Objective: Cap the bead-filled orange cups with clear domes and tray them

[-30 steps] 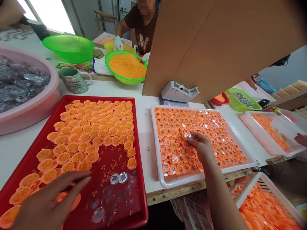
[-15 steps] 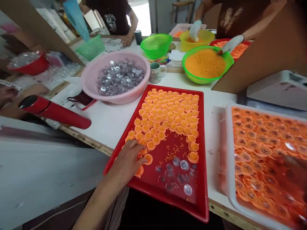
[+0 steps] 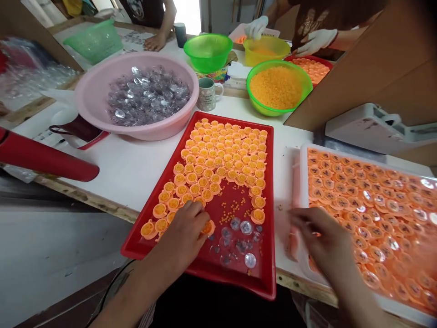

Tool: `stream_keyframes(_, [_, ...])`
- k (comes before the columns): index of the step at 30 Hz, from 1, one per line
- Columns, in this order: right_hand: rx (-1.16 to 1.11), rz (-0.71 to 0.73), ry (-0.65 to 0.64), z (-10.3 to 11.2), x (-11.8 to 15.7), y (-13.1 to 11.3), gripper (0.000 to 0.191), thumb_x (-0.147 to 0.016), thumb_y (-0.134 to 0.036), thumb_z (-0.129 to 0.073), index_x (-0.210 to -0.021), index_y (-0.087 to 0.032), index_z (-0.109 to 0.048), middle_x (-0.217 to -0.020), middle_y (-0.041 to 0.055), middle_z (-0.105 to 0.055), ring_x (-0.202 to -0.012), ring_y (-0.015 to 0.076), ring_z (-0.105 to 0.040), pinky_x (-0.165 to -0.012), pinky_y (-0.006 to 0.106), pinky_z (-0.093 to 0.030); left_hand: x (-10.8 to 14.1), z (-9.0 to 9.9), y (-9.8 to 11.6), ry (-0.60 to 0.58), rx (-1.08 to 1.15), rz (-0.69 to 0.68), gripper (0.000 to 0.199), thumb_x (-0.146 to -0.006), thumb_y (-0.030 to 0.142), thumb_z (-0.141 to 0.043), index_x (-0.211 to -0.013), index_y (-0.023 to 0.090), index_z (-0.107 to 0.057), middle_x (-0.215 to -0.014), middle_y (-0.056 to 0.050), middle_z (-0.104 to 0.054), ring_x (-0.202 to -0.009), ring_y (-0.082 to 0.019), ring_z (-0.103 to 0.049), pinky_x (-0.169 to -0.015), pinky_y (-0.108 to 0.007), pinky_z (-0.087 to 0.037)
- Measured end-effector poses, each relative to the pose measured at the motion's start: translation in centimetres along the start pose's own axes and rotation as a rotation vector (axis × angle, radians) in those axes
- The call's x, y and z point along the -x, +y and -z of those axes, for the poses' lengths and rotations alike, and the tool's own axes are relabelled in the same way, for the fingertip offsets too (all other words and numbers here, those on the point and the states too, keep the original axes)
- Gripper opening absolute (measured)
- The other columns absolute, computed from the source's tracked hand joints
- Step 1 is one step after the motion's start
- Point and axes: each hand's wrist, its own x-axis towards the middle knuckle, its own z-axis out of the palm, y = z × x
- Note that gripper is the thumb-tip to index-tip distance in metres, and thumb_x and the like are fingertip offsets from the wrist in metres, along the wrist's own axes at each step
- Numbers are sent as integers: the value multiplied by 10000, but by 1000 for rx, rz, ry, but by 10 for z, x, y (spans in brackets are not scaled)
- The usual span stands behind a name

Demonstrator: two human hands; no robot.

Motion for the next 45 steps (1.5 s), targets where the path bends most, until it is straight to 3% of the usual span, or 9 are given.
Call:
stream_keyframes(2, [2,198,-244,-34,2,-42,202,-906,-212,-600,-1082,-221,-700,-990,97,-681,-901,252,-624,-769,371,-515,-7,-4,9,-7,125,40,166,-820,70,-506,-896,201,-573,-1004,-41,-585,-954,-219,-550,-828,-368,-454])
stream_keyframes(4, [87,297,-346,-59,4,-68,247,-906,-120,-562,-1109,-175,-691,-999,117,-670,-915,266,-606,-780,399,-526,-13,-8,16,1,240,103,209,-825,73,-510,-957,218,-582,-998,-20,-625,-928,-199,-587,-823,-352,-467])
stream_keyframes(11, [205,321,-402,-65,9,-71,246,-917,-70,-509,-1062,-132,-698,-932,128,-668,-816,264,-620,-718,421,-554,-20,-19,11,132,457,88,216,-794,116,-648,-971,239,-631,-985,22,-674,-924,-159,-621,-857,-302,-477])
stream_keyframes(16, [-44,125,-381,-56,13,-69,272,-949,-164,-504,-1160,-196,-673,-1018,108,-677,-903,251,-651,-788,422,-562,-18,-22,8,132,517,131,248,-786,138,-685,-1007,242,-647,-1007,22,-697,-943,-158,-635,-865,-292,-482])
stream_keyframes(22, [-892,-435,-429,-58,15,-64,180,-880,-267,-663,-1055,-277,-705,-1030,40,-685,-844,174,-661,-714,304,-578,-21,-21,11,155,546,113,248,-776,107,-671,-988,235,-660,-1004,24,-716,-943,-156,-652,-869,-278,-483])
stream_keyframes(24, [-1030,-502,-440,-56,15,-66,196,-881,-266,-662,-1074,-284,-691,-1031,31,-674,-826,159,-649,-709,292,-570,-21,-20,13,138,554,134,240,-772,134,-688,-993,227,-669,-990,13,-721,-934,-168,-657,-855,-284,-491])
stream_keyframes(32, [-367,42,-450,-58,3,-88,465,-921,-56,-433,-1259,-318,-616,-1060,54,-549,-914,173,-583,-741,300,-527,-19,-19,19,17,688,224,232,-767,160,-691,-994,205,-687,-951,-10,-724,-911,-187,-662,-833,-303,-508])
stream_keyframes(39, [-242,172,-515,-59,8,-92,634,-878,28,-370,-1360,-349,-537,-1113,66,-500,-976,183,-564,-807,321,-534,-18,-20,14,-16,776,242,343,-753,160,-718,-1085,217,-653,-1066,-29,-709,-980,-201,-659,-840,-317,-521])
stream_keyframes(45, [-280,10,-355,-59,9,-78,448,-936,-112,-439,-1311,-299,-598,-1139,84,-539,-1029,214,-579,-868,374,-522,-20,-14,15,-25,790,244,301,-743,125,-717,-1028,214,-677,-1044,-27,-716,-995,-200,-661,-873,-316,-519])
